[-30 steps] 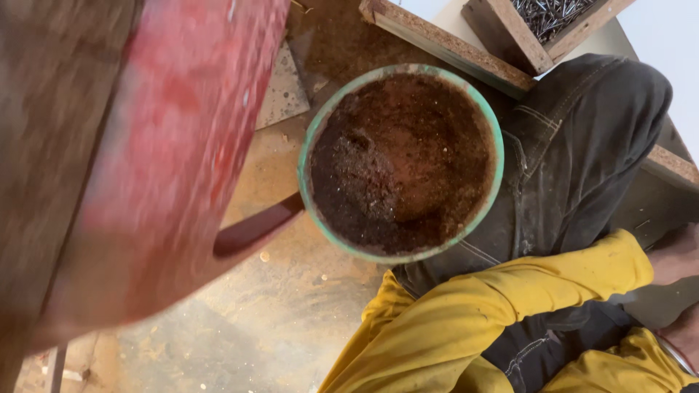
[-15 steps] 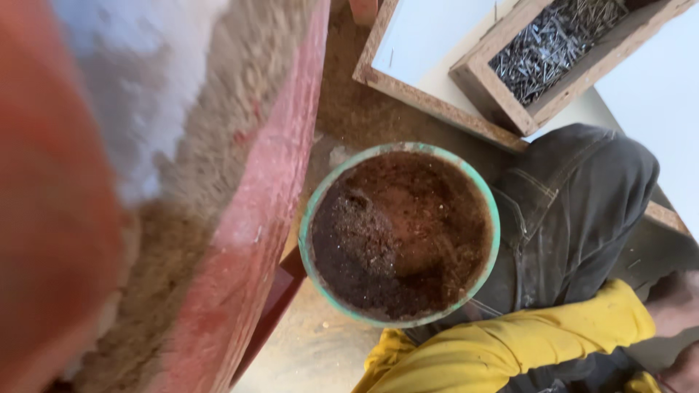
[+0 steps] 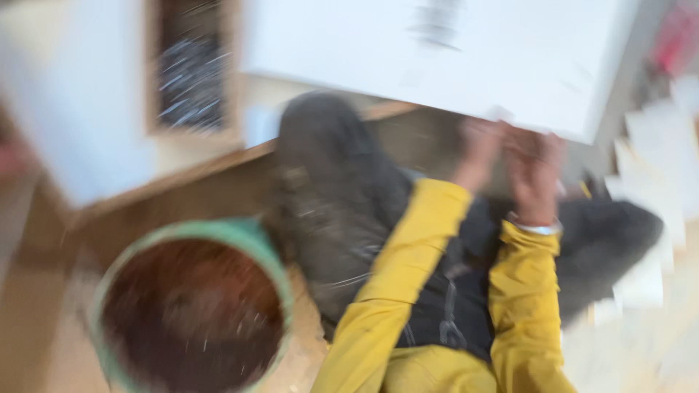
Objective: The person sits on the floor, pours nails from a wooden box onto a white board, spreads the nails across the board by hand, then picks up nails one at a time and hammers them into the board using a hammer.
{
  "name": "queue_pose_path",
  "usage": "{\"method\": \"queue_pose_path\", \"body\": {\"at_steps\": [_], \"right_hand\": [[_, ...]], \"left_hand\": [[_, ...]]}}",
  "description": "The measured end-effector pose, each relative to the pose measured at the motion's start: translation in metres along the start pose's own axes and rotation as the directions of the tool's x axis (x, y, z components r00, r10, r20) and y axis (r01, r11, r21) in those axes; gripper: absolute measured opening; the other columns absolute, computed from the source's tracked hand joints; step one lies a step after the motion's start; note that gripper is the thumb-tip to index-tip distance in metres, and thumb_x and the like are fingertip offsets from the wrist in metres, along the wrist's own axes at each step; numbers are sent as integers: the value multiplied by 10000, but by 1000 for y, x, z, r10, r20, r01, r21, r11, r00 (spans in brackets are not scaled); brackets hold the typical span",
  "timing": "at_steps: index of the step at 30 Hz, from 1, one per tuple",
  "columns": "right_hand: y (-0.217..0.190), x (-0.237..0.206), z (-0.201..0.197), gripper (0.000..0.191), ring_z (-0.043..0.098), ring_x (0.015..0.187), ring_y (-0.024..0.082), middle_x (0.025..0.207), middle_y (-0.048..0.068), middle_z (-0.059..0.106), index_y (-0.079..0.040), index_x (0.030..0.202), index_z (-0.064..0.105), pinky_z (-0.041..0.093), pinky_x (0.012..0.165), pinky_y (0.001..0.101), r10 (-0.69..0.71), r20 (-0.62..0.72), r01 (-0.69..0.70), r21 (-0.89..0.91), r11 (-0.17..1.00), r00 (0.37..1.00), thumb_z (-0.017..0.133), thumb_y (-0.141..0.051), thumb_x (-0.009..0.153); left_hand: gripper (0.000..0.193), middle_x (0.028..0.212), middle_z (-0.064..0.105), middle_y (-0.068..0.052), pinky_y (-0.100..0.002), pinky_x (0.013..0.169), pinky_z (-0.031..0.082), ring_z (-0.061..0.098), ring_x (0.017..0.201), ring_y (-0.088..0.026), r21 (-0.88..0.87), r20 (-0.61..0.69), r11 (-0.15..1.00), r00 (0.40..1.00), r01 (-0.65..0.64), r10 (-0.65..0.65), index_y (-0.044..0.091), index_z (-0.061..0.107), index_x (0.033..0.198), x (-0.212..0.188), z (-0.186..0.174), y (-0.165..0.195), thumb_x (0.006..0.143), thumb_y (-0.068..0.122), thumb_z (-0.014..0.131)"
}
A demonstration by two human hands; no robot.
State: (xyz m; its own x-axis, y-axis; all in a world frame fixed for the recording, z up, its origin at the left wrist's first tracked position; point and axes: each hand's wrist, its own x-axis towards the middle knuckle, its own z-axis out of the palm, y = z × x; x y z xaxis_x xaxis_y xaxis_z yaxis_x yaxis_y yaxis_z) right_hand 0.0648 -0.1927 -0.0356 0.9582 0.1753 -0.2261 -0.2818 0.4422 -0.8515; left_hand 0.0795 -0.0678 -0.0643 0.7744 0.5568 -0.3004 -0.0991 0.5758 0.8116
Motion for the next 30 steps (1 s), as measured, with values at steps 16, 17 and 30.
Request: {"method": "queue_pose_path", "body": {"at_steps": [16, 17, 30], "right_hand": [[-67, -174, -261, 790, 453, 1253, 485, 1483, 271, 443, -52, 1467, 457, 496, 923, 556, -414, -154, -344, -831, -437, 897, 791, -273, 786], [-58, -174, -271, 749, 458, 1298, 465, 1497, 244, 461, -86, 1513, 462, 489, 966, 544, -404, -142, -342, -808, -480, 904, 771, -252, 850], [-91, -215, -315, 1037, 466, 1329, 423, 1465, 270, 520, 19, 1491, 481, 379, 1095, 522, -74, -120, -125, -990, -68, 990, 895, -407, 640]], "left_hand": [[259, 1060, 726, -115, -344, 761, 613, 752, 930, -241, -120, 194, 914, 912, 388, -362, 13, 599, 1131, 8, -49, 29, 975, 190, 705], [281, 1070, 724, -107, -333, 756, 607, 746, 941, -232, -128, 221, 913, 908, 388, -355, 16, 612, 1152, 8, -50, 28, 968, 201, 715], [233, 1017, 693, -41, -343, 758, 647, 752, 964, -234, -122, 159, 900, 904, 417, -397, 84, 605, 1062, 20, -58, 5, 901, 204, 724]]}}
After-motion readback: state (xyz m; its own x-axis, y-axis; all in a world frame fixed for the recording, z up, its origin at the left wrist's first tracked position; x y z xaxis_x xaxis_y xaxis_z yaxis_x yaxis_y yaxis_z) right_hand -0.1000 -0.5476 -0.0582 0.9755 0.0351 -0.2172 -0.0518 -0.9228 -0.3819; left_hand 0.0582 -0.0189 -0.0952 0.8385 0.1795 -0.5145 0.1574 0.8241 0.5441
